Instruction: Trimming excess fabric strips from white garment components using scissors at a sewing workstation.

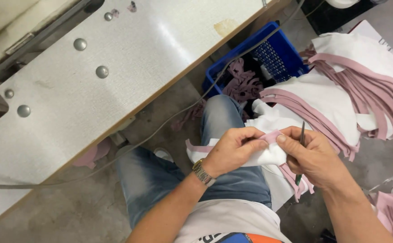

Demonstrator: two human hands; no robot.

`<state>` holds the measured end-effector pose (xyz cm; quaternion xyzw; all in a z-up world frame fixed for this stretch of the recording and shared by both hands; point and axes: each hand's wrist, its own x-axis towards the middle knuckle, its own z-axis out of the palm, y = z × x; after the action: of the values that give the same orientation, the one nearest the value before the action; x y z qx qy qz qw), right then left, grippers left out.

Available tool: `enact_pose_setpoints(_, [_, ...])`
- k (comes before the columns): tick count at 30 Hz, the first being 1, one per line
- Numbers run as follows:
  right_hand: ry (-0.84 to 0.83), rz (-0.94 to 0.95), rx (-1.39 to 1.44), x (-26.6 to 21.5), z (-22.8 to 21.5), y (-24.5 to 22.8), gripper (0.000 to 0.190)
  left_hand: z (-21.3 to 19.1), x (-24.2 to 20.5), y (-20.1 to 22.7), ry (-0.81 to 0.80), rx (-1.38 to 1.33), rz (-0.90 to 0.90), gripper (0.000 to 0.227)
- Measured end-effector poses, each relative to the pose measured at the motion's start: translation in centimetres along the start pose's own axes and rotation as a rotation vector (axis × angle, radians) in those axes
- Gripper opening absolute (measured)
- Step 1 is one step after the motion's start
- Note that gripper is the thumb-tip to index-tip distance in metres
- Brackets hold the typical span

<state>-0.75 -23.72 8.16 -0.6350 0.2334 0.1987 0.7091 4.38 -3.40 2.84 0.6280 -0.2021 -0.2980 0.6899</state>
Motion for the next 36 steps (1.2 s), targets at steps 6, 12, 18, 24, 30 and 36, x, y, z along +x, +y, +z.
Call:
enact_pose_setpoints(6, [0.000, -0.017, -0.079, 0.2, 2.4, 0.7, 0.020, -0.4, -2.0, 1.7, 0.153, -0.075, -0.265, 0.033])
enact_pose_setpoints(12, [0.122, -0.001, -0.198, 0.1, 5.1, 0.3, 0.033, -1.3, -4.4, 0.6, 0.505, -0.277, -0.286, 0.021])
enact_pose_setpoints(18, [-0.187, -0.088, -0.217, -0.9, 4.6, 3.5, 0.034, -1.8, -5.5, 0.0, 0.550, -0.337, -0.285, 0.022])
enact_pose_setpoints(24, [-0.162, -0.073, -0.255, 0.1, 4.9, 5.1, 0.019, -1.2, -5.5, 0.6, 0.593, -0.348, -0.309, 0.020])
enact_pose_setpoints(30, [-0.084, 0.030, -0.402, 0.1, 5.0, 4.2, 0.023, -0.7, -5.5, -0.5, 0.599, -0.416, -0.329, 0.020])
enact_pose_setpoints(36, [-0.089, 0.056, -0.499, 0.2, 5.0, 3.4, 0.024, -0.7, -5.4, -0.1, 0.609, -0.432, -0.333, 0.021])
